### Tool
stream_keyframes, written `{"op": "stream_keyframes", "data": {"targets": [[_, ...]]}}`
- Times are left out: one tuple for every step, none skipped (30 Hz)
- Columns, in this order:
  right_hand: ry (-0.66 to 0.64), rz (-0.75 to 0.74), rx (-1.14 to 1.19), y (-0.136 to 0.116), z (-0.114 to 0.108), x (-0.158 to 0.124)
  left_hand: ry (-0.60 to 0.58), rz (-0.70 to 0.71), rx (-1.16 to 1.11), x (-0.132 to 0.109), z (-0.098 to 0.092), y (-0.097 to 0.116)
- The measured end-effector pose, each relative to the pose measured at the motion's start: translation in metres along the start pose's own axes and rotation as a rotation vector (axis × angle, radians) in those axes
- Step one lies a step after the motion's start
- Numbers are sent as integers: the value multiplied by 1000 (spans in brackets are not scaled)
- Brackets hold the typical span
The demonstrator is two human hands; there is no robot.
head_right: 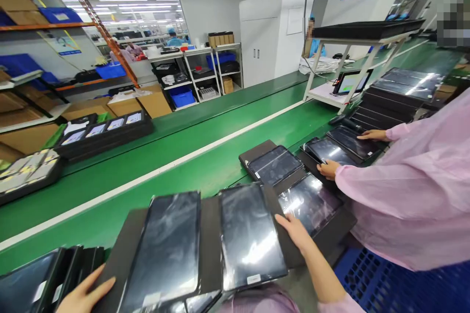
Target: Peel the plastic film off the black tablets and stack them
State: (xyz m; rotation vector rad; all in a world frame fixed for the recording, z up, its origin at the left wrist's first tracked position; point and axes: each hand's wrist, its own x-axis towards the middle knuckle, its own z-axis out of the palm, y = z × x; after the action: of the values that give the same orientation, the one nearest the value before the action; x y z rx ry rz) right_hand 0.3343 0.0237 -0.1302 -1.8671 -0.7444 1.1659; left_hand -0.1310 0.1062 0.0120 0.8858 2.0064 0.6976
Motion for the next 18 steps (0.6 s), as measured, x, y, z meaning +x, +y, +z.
{"op": "stream_keyframes", "data": {"targets": [[53, 32, 149, 9, -15, -4, -82, 50, -90, -3, 11, 22], [112, 78, 275, 18, -31, -7, -164, 91, -186, -5, 26, 44], [189, 128, 365, 27, -46, -9, -255, 140, -282, -5, 44, 66], [267, 167, 421, 36, -61, -12, -330, 199, -392, -3, 66, 87], [332, 195, 456, 44, -74, -15, -399, 243, -494, 1, 91, 108], [423, 215, 476, 51, -85, -17, -474, 269, -578, 7, 118, 129], [507, 229, 491, 57, -94, -20, -512, 276, -653, 13, 147, 148], [588, 239, 506, 62, -100, -23, -519, 285, -686, 20, 178, 165], [663, 246, 523, 66, -104, -25, -512, 294, -715, 26, 208, 181], [720, 252, 539, 69, -106, -27, -502, 308, -741, 31, 239, 195], [761, 259, 546, 72, -106, -28, -505, 316, -748, 36, 268, 206], [792, 267, 539, 74, -105, -27, -505, 320, -746, 38, 294, 215], [816, 277, 521, 77, -103, -25, -511, 319, -731, 40, 318, 221], [832, 289, 502, 79, -101, -22, -519, 314, -702, 40, 338, 223], [823, 302, 484, 81, -99, -18, -528, 303, -662, 39, 355, 221], [801, 313, 459, 84, -98, -14, -536, 290, -614, 38, 368, 215], [771, 310, 418, 87, -98, -11, -540, 279, -563, 36, 376, 207], [740, 303, 344, 91, -99, -9, -540, 272, -515, 34, 380, 195]]}}
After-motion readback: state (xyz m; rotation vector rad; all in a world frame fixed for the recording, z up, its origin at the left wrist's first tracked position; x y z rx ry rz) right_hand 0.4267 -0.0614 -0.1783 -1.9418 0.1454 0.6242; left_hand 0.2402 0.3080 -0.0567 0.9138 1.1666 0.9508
